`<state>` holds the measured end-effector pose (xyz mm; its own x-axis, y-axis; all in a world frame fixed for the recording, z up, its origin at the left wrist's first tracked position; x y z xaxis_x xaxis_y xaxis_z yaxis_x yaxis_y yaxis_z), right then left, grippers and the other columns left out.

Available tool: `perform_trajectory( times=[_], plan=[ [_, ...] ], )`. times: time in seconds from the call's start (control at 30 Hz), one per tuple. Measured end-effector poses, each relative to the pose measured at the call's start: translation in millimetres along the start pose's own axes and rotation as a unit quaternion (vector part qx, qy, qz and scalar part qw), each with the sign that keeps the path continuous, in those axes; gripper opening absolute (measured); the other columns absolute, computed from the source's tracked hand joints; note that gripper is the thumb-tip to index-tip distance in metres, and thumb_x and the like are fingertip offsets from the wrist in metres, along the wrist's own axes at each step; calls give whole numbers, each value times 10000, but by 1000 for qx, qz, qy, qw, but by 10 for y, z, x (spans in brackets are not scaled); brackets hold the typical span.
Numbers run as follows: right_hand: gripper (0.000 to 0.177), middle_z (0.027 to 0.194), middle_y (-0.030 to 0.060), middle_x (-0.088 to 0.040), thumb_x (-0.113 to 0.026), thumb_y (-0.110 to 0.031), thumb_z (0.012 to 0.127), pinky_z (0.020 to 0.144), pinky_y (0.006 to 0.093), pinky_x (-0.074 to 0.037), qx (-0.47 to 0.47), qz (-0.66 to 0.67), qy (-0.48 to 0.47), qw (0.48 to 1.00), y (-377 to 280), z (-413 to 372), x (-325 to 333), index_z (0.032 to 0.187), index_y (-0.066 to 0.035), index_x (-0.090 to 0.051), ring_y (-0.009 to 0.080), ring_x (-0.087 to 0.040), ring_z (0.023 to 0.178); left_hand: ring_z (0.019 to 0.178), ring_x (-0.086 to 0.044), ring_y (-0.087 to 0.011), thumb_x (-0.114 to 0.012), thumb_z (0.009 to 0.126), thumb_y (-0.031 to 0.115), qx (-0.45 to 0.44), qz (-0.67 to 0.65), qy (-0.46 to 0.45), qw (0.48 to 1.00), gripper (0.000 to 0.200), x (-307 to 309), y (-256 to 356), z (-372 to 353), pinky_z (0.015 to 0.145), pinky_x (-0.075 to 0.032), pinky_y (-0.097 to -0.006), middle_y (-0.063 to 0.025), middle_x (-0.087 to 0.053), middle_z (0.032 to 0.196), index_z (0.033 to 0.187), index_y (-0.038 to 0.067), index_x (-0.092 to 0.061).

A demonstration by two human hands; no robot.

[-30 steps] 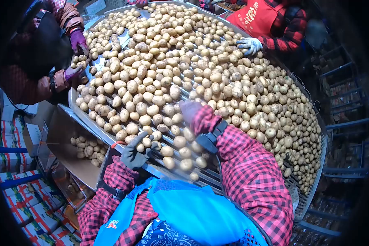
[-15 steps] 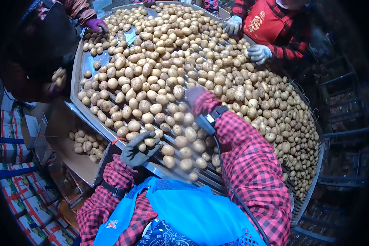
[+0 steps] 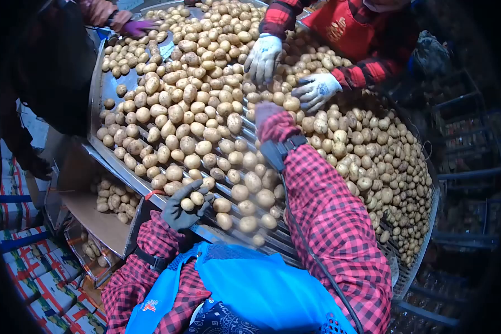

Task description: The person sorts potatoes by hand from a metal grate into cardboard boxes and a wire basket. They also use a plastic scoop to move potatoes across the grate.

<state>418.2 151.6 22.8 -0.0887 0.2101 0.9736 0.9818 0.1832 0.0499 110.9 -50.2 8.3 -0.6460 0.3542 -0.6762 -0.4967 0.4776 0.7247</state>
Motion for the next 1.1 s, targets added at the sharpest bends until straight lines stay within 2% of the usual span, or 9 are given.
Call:
perform_trajectory(
  times=[0.17, 0.37, 0.4, 0.5, 0.63, 0.77, 0.8, 1.03, 1.1],
  plan=[
    [294, 977, 170, -698, -720, -168, 695, 819, 396, -540, 26, 3, -92, 995, 133, 242, 91, 961, -44, -728, 283, -686, 930, 1258, -488, -306, -443, 996, 62, 119, -377, 16, 919, 442, 84, -25, 16, 1060, -427, -403, -182, -461, 1386, 1429, 32, -365],
    [300, 938, 175, -674, -660, -260, 752, 832, 437, -511, 1, 36, 65, 997, -131, -109, 256, 960, -45, -683, 348, -647, 935, 1266, -483, -250, -476, 960, -11, 110, -406, 29, 907, 497, -32, 71, 5, 1068, -426, -366, -154, -459, 1400, 1436, -3, -332],
    [272, 918, 164, -661, -656, -273, 778, 788, 450, -508, -69, 80, 53, 993, -448, -367, 510, 951, -64, -673, 359, -638, 894, 1251, -494, -239, -497, 939, -44, 60, -219, 27, 973, 546, -43, 79, 11, 1055, -436, -346, -153, -458, 1401, 1447, -3, -303],
    [215, 899, 156, -635, -660, -224, 816, 728, 430, -514, 130, 315, 84, 936, -1165, -1126, 625, 965, -69, -668, 344, -629, 840, 1177, -543, -215, -575, 896, -39, 81, -157, 17, 984, 771, -77, 68, 27, 933, -486, -290, -153, -441, 1411, 1516, 46, -126],
    [264, 923, 173, -627, -643, -190, 835, 721, 428, -516, 277, 254, 74, 924, -1475, -1323, 521, 1063, -58, -635, 339, -630, 850, 1084, -547, -216, -589, 918, 150, 100, -252, -56, 961, 666, -105, 173, 153, 861, -484, -319, -133, -420, 1431, 1487, 152, -242],
    [338, 1055, 170, -628, -660, -206, 822, 828, 457, -500, 2, 180, 36, 983, -891, -951, 562, 1118, -59, -587, 358, -602, 997, 1090, -553, -227, -571, 940, 150, 118, -293, 17, 949, 647, -70, 133, 17, 852, -500, -333, -136, -419, 1438, 1495, 154, -238],
    [327, 1013, 126, -623, -651, -195, 798, 727, 416, -528, 29, 53, 149, 987, -647, -773, 255, 1091, -67, -581, 302, -641, 875, 1079, -556, -226, -561, 952, 160, 119, -303, 26, 945, 621, -43, 106, 19, 849, -505, -336, -140, -416, 1442, 1491, 150, -252],
    [515, 1207, 204, -543, -640, -110, 779, 877, 473, -496, -66, 84, -30, 994, -419, -310, -102, 1264, -90, -466, 375, -596, 1078, 1243, -518, -285, -439, 1017, 170, 95, -389, -29, 916, 531, 51, 19, -13, 928, -506, -351, -178, -371, 1487, 1511, 113, -251],
    [512, 1214, 200, -539, -631, -110, 779, 875, 475, -496, -69, 65, 2, 995, -430, -272, -91, 1264, -98, -471, 379, -600, 1067, 1233, -530, -268, -438, 1009, 120, -8, -121, -59, 991, 547, 32, 73, -42, 943, -498, -334, -187, -368, 1487, 1515, 92, -233]
  ],
)
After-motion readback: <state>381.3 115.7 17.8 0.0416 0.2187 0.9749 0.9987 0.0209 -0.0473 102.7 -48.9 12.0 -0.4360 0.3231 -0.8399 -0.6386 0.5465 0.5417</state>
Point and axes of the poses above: each hand's wrist, its own z-axis towards the middle knuckle, its own x-axis out of the back of the hand, y = z × x, the point moved 2 cm from there along z, towards the middle knuckle
